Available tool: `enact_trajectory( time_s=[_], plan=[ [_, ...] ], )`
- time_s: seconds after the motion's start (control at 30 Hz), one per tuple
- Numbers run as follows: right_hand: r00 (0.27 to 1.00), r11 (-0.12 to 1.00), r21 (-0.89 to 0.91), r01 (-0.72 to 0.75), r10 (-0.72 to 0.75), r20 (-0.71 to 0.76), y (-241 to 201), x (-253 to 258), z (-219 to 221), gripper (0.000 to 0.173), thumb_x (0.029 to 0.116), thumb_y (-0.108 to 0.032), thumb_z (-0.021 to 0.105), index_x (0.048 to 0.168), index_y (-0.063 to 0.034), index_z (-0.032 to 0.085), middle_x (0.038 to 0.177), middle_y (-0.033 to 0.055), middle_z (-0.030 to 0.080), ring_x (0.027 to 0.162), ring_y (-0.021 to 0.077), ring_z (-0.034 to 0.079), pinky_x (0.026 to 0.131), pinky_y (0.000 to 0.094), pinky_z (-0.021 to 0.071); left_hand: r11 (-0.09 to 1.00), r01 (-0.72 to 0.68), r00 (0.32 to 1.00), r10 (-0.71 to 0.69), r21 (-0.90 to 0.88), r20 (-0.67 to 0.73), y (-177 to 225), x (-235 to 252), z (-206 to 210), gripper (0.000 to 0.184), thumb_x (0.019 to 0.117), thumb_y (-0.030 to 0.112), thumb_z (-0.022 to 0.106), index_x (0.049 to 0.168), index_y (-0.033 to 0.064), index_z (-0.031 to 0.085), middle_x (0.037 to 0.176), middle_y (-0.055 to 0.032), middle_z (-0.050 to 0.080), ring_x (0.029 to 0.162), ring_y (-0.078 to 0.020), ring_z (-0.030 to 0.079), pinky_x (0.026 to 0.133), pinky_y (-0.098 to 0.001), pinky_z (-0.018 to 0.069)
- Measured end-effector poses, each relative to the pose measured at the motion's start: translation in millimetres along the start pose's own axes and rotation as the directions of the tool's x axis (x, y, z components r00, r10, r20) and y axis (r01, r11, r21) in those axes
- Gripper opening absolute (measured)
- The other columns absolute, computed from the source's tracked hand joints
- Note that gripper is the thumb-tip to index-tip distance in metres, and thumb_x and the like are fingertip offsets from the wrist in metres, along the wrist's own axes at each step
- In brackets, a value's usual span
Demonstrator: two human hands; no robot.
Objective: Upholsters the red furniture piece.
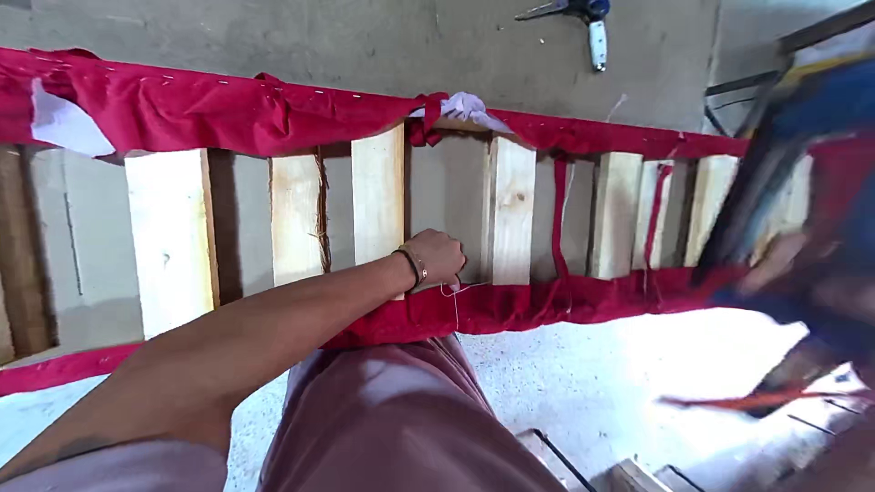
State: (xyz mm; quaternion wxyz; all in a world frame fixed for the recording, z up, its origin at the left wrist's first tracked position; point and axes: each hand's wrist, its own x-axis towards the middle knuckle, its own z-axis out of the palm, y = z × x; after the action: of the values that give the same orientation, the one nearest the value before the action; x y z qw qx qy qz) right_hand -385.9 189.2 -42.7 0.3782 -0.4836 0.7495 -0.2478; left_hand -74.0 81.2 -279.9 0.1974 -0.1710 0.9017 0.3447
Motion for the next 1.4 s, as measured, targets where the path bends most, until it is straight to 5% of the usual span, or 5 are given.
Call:
enact_trajectory(
  time_s=[0.1, 0.23, 0.37, 0.63, 1.4],
  plan=[
    [0.968, 0.873, 0.425, -0.240, 0.246, 0.041, 36, -112, 96, 0.033, 0.0716, -0.032, 0.083, 0.100, -0.0194, 0.072, 0.079, 0.0001, 0.070, 0.062, 0.0119, 0.066, 0.051, 0.0302, 0.0575, 1.000, 0.004, 1.000, -0.004, 0.017, -0.004, 1, 0, 1, 0.049, 0.1001, 0.047, 0.063, 0.092, -0.0008, 0.070, 0.095, -0.0208, 0.069, 0.093, -0.0400, 0.069, 0.076, -0.0595, 0.0545],
    [0.960, 0.761, 0.642, -0.092, 0.240, -0.147, 59, -181, 206, 0.029, 0.0947, -0.047, 0.069, 0.106, -0.0204, 0.071, 0.081, 0.0005, 0.072, 0.067, 0.0111, 0.068, 0.062, 0.0294, 0.0588, 1.000, 0.006, 1.000, -0.007, 0.031, 0.013, 0, 0, 0, 0.051, 0.1011, 0.048, 0.061, 0.089, -0.0003, 0.070, 0.093, -0.0203, 0.069, 0.092, -0.0400, 0.069, 0.075, -0.0592, 0.0540],
    [0.972, 0.779, 0.601, -0.178, 0.234, -0.015, 51, -204, 199, 0.031, 0.0868, -0.028, 0.074, 0.116, -0.0201, 0.068, 0.092, 0.0022, 0.074, 0.078, 0.0140, 0.070, 0.069, 0.0329, 0.0601, 0.999, 0.030, 0.999, -0.030, 0.022, 0.019, 2, -1, 3, 0.054, 0.1000, 0.050, 0.062, 0.090, -0.0028, 0.069, 0.096, -0.0235, 0.069, 0.096, -0.0428, 0.068, 0.077, -0.0623, 0.0536],
    [0.878, 0.802, 0.377, -0.463, 0.475, 0.066, 65, -178, 261, 0.052, 0.0890, -0.059, 0.065, 0.096, -0.0079, 0.063, 0.060, -0.0039, 0.056, 0.046, 0.0101, 0.053, 0.045, 0.0310, 0.0495, 0.998, 0.006, 1.000, -0.007, 0.058, 0.015, -1, 2, 5, 0.056, 0.0996, 0.055, 0.060, 0.087, 0.0005, 0.068, 0.091, -0.0202, 0.068, 0.091, -0.0400, 0.069, 0.072, -0.0590, 0.0535],
    [0.896, 0.896, 0.050, -0.441, 0.443, -0.029, 54, -179, 275, 0.046, 0.0897, -0.057, 0.063, 0.096, -0.0122, 0.069, 0.068, -0.0054, 0.063, 0.058, 0.0073, 0.061, 0.055, 0.0314, 0.0537, 0.996, -0.016, 1.000, 0.017, 0.090, -0.016, -3, 1, 6, 0.056, 0.0990, 0.055, 0.060, 0.084, 0.0016, 0.068, 0.087, -0.0183, 0.068, 0.087, -0.0381, 0.069, 0.070, -0.0575, 0.0538]
  ],
)
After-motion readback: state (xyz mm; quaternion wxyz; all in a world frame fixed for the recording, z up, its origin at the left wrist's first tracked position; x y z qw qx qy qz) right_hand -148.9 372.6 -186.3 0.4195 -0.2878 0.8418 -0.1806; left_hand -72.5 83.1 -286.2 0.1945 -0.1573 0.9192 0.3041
